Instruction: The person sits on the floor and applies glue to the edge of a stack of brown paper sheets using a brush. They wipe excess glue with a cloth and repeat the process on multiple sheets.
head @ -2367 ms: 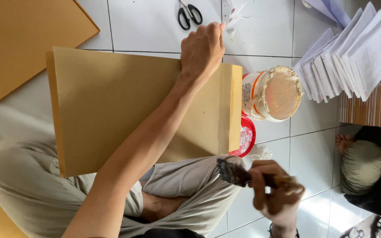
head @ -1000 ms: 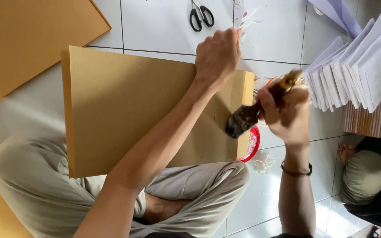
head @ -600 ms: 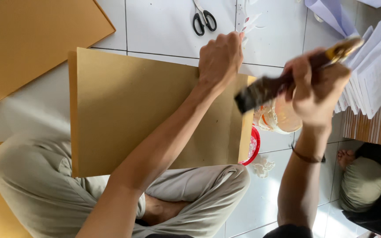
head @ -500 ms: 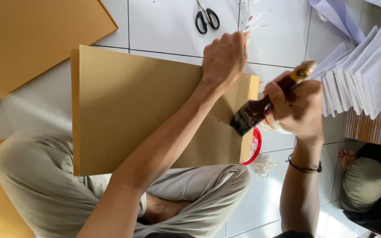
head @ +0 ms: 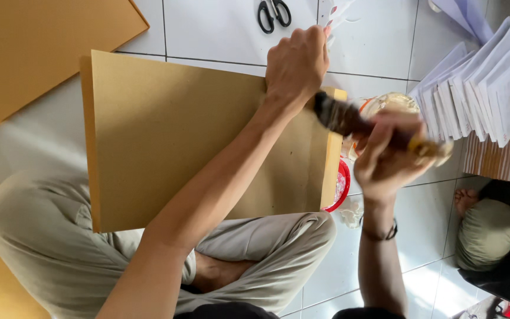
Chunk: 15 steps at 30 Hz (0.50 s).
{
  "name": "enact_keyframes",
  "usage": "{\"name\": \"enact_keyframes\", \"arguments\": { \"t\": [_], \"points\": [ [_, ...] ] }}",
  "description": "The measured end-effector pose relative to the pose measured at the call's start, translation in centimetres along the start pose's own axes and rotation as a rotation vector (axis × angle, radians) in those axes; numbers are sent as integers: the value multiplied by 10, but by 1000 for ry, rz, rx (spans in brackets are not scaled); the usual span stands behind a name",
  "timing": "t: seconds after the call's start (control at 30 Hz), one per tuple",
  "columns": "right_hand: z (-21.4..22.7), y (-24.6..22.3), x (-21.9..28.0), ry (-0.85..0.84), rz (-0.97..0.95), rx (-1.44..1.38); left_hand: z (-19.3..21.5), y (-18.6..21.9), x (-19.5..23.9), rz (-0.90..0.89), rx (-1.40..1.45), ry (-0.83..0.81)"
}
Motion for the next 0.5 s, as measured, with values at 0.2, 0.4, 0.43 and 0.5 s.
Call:
{"name": "enact_keyframes", "arguments": {
  "t": [0.2,0.4,0.43,0.5],
  "points": [
    [51,-76,98,-234,-299,174,-8,-5,-2,-40,-48,48],
    [78,-68,139,-404,-638,-212,-10,-9,-4,-85,-83,143],
    [89,-57,136,-271,-706,-149,-11,-10,-5,-96,-95,183],
    [100,-29,144,-129,-788,-84,-9,-12,0,-114,-112,208]
  ]
}}
Point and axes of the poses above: each hand's wrist, its own x-axis away from the middle knuckle, its own z-axis out of the back of the hand, y = z × x, the point moved 6 cm from there along -x, towards the middle knuckle, and after that the axes turned 2 degrees about -y, right-handed, at the moved point
